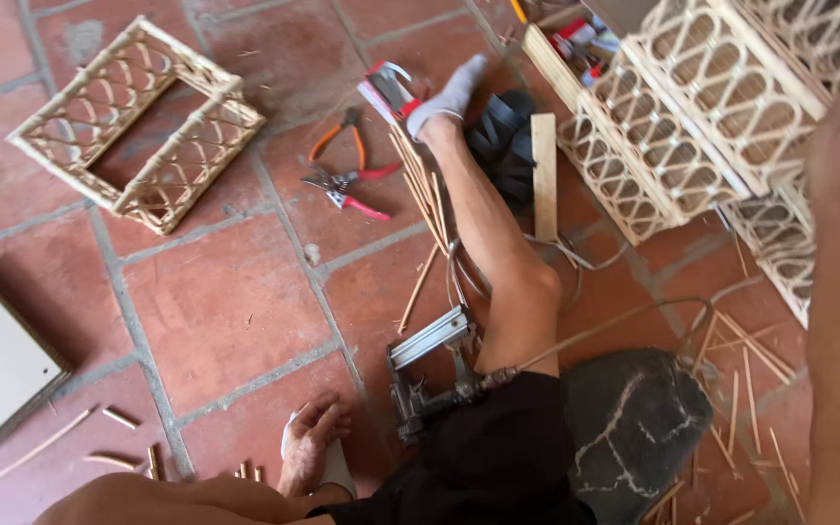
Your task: The person assembles a rectangular woven basket by attaching bamboo strips to a cardboard base. They place strips along the edges, trim excess with pliers, and secure them using a pneumatic nail gun. The process is repeated for multiple baskets, with finished units stacked nearby.
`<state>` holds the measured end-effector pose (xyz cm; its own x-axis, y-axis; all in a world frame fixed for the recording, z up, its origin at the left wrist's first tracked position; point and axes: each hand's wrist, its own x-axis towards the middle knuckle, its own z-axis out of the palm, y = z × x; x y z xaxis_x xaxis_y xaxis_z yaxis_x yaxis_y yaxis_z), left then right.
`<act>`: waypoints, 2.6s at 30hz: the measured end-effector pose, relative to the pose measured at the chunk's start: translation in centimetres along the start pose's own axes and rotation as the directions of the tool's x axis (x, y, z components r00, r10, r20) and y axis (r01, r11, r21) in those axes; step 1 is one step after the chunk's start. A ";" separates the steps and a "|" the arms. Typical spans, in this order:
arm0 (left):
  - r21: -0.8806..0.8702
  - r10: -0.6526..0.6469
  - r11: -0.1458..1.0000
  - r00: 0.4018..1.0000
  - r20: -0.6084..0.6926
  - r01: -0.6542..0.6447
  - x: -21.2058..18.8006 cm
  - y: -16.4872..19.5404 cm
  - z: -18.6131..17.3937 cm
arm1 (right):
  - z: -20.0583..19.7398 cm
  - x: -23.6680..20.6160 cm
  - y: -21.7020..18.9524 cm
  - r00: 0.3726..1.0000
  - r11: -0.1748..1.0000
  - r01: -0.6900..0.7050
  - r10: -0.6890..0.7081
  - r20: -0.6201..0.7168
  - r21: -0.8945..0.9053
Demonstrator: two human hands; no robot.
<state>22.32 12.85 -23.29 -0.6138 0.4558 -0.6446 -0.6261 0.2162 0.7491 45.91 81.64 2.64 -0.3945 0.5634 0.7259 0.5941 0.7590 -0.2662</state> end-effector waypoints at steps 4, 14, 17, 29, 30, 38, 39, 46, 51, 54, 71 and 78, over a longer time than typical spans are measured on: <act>0.305 0.353 0.844 0.885 0.302 -0.441 -3.1 2.8 -0.1 | 5.6 -2.2 -7.9 0.920 0.920 0.356 -0.376 0.109 0.163; 0.884 0.138 0.464 0.990 -0.018 -0.048 -28.0 25.8 0.9 | 21.5 -13.5 -29.3 0.343 0.872 0.185 -0.489 0.802 0.453; 0.858 0.136 0.512 0.990 -0.047 -0.030 -27.2 27.2 0.0 | 24.2 -15.8 -36.2 0.159 0.915 0.120 -0.400 0.903 0.384; -0.395 -0.147 0.909 0.989 -0.016 0.129 -0.8 5.0 -6.0 | 39.8 -14.4 -68.8 0.357 0.531 0.482 -0.846 0.397 0.697; -0.408 -0.157 0.903 0.987 -0.019 0.136 0.9 2.1 -6.6 | 41.5 -13.8 -71.2 0.367 0.485 0.655 -0.875 0.316 0.580; -0.597 -0.085 0.802 0.993 -0.076 0.023 1.5 -1.0 -8.7 | 43.9 -12.9 -74.3 0.219 0.434 0.534 -0.900 0.377 0.726; -0.613 0.028 0.782 0.989 -0.148 -0.114 2.0 0.1 -9.9 | 42.7 -13.0 -73.7 0.269 0.397 0.487 -0.916 0.299 0.778; -0.124 0.385 0.848 0.761 -0.523 -0.515 2.3 8.6 -21.4 | 31.8 -10.6 -67.9 0.414 0.408 -0.488 -0.670 0.616 0.772; -0.257 0.457 0.763 0.777 -0.433 -0.593 2.5 13.2 -18.9 | 33.8 -18.1 -66.3 0.156 0.477 -0.788 -0.456 0.876 0.389; -0.088 0.354 0.883 0.777 -0.521 -0.461 4.0 11.8 -18.1 | 34.3 -23.9 -64.5 0.057 0.512 -0.829 -0.319 0.946 0.223; 0.384 0.281 0.842 0.299 -0.912 0.379 7.1 21.8 -43.0 | 23.5 -29.5 -82.7 0.461 0.253 -0.487 -0.738 0.493 0.836; 0.282 0.226 0.881 0.187 -0.956 0.379 6.3 22.2 -41.1 | 26.0 -34.1 -92.8 0.247 0.532 -0.476 -0.684 0.687 0.700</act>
<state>-15.20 -14.97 -16.99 -0.7159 -0.6914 -0.0973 -0.6488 0.6072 0.4587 -14.00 0.53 -13.89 -0.9849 -0.1561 -0.0745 0.0128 0.3641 -0.9313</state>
